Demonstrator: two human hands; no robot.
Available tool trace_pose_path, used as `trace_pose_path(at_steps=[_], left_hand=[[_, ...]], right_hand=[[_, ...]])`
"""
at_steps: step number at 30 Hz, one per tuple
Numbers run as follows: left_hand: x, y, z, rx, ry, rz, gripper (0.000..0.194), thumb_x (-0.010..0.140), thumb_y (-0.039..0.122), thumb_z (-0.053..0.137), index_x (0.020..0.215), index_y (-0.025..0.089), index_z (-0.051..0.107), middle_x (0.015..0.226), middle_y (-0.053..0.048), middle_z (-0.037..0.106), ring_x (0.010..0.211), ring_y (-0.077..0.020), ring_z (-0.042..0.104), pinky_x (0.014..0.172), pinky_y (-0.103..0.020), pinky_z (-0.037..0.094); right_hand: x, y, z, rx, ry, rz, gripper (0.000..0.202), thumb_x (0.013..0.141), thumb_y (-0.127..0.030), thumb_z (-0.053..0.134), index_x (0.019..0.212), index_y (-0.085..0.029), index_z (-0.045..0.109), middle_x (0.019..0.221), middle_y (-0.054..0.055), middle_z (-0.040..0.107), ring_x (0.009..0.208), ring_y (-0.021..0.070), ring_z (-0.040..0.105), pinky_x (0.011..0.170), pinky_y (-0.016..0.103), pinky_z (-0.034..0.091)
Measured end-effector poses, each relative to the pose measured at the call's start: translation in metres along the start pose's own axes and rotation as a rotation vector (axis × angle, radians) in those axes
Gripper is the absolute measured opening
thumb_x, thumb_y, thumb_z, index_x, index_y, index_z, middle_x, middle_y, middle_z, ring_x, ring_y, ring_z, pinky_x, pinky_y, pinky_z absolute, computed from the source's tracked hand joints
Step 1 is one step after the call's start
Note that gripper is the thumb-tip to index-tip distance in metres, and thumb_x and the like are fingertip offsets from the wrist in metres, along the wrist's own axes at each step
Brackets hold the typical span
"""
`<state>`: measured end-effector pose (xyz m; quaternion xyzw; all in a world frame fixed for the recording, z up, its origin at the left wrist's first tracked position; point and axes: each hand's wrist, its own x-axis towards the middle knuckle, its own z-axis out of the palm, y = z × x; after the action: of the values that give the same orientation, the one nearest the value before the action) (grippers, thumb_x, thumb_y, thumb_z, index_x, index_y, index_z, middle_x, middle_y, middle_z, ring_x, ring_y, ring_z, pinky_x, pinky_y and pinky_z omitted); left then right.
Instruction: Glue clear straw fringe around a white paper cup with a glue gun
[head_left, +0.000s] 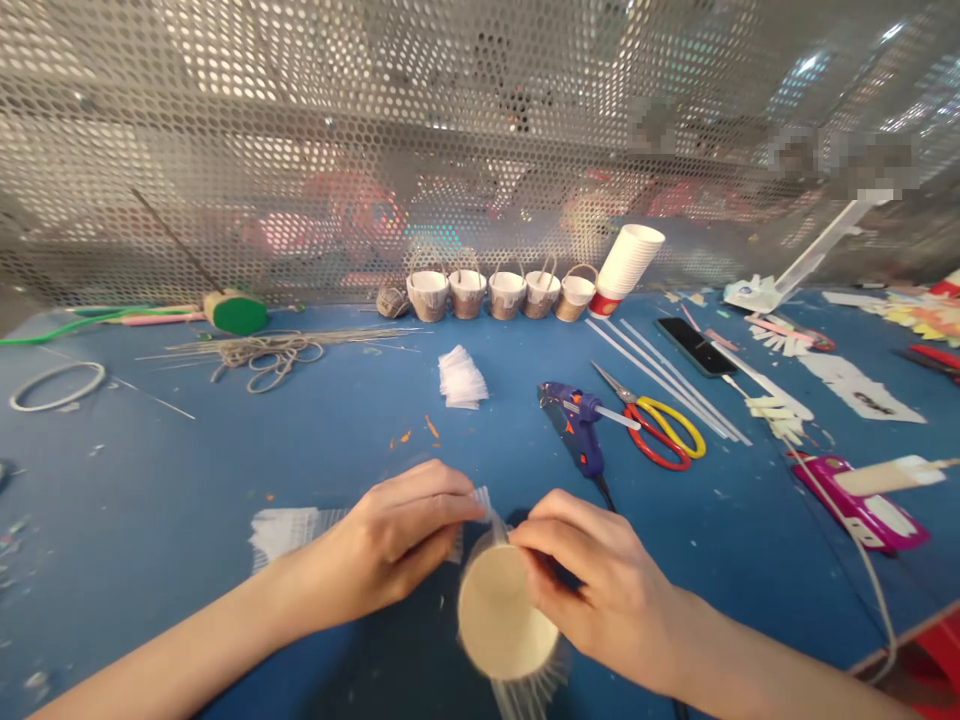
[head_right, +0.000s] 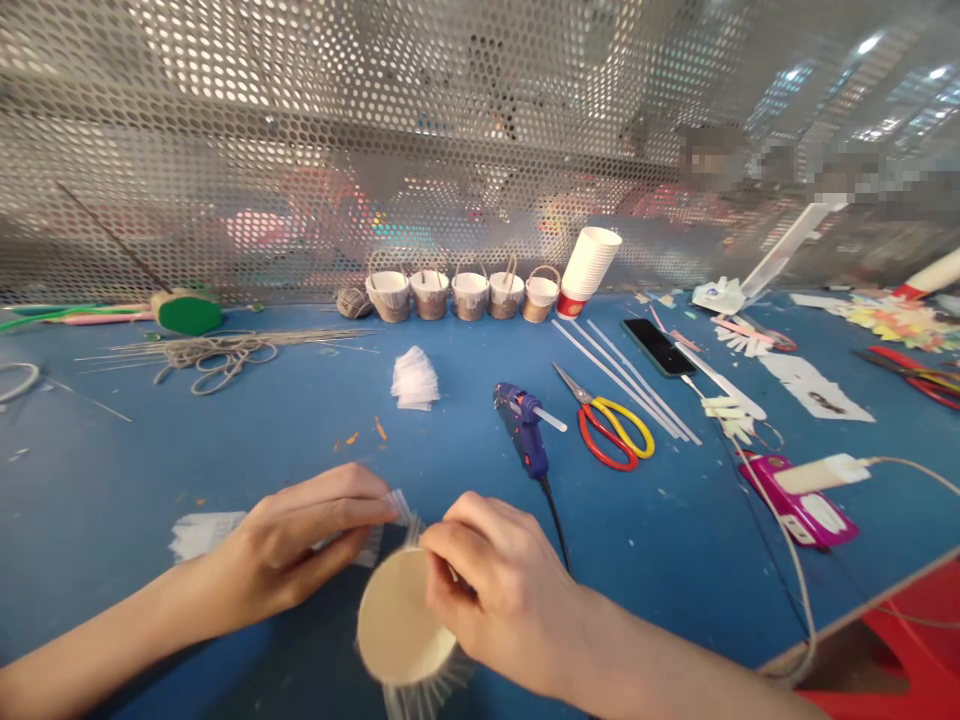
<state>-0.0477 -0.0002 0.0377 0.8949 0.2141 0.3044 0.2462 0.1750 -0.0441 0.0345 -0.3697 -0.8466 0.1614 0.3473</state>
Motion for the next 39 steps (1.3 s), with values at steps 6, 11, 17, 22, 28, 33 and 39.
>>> trace_pose_path(at_steps=[6,11,17,22,28,33,39], left_hand=[[-0.002,-0.001,0.008,0.122,0.151,-0.009,0.031,0.085,-0.001,0.046,0.109,0.017,0.052,0.089,-0.005,0.065,0.080,-0.0120,0.062,0.074,-0.022,0.052],[-0.001,0.002,0.013,0.164,0.233,-0.105,0.028,0.085,0.002,0.046,0.107,0.020,0.050,0.089,-0.003,0.067,0.080,-0.0115,0.064,0.074,-0.023,0.052],[0.000,0.004,0.016,0.232,0.302,-0.174,0.018,0.085,0.007,0.051,0.098,0.019,0.055,0.082,-0.001,0.067,0.074,-0.0107,0.064,0.070,-0.021,0.052],[0.004,0.006,0.016,0.229,0.336,-0.263,0.013,0.084,0.008,0.051,0.086,0.018,0.059,0.075,0.000,0.068,0.069,-0.0106,0.064,0.067,-0.020,0.052],[0.006,0.010,0.017,0.004,0.222,-0.203,0.017,0.082,0.005,0.053,0.085,0.016,0.065,0.078,-0.003,0.068,0.072,-0.0117,0.065,0.066,-0.020,0.052],[0.005,0.010,0.017,-0.063,0.196,-0.212,0.019,0.083,0.006,0.054,0.089,0.017,0.068,0.077,-0.003,0.069,0.071,-0.0123,0.065,0.066,-0.021,0.052],[0.006,0.012,0.015,-0.175,0.163,-0.237,0.018,0.083,0.005,0.055,0.086,0.017,0.068,0.077,-0.002,0.069,0.071,-0.0119,0.064,0.063,-0.020,0.051]], right_hand=[[0.008,-0.001,-0.004,0.046,-0.045,0.006,0.018,0.083,-0.006,0.045,0.083,-0.017,0.059,0.078,0.005,0.059,0.065,0.0137,0.057,0.062,0.026,0.049],[0.011,0.000,0.000,0.021,-0.032,-0.020,0.019,0.083,-0.005,0.045,0.087,-0.018,0.059,0.078,0.004,0.064,0.070,0.0152,0.060,0.067,0.029,0.050],[0.012,0.002,0.003,0.018,-0.025,-0.023,0.019,0.084,-0.006,0.046,0.088,-0.016,0.061,0.079,0.005,0.065,0.072,0.0162,0.061,0.067,0.030,0.050],[0.013,0.004,0.004,0.050,-0.018,-0.019,0.018,0.085,-0.007,0.046,0.089,-0.016,0.061,0.079,0.005,0.065,0.073,0.0162,0.060,0.068,0.031,0.049],[0.010,0.007,0.005,0.075,0.002,0.030,0.016,0.086,-0.009,0.047,0.092,-0.018,0.060,0.079,0.004,0.064,0.071,0.0152,0.058,0.066,0.029,0.048],[0.005,0.009,0.008,0.027,0.035,0.095,0.016,0.083,-0.011,0.050,0.095,-0.020,0.057,0.078,0.001,0.062,0.066,0.0136,0.056,0.066,0.028,0.048],[0.005,0.010,0.010,0.039,0.058,0.098,0.022,0.084,-0.011,0.051,0.103,-0.020,0.056,0.081,0.001,0.064,0.066,0.0135,0.056,0.067,0.028,0.049]])
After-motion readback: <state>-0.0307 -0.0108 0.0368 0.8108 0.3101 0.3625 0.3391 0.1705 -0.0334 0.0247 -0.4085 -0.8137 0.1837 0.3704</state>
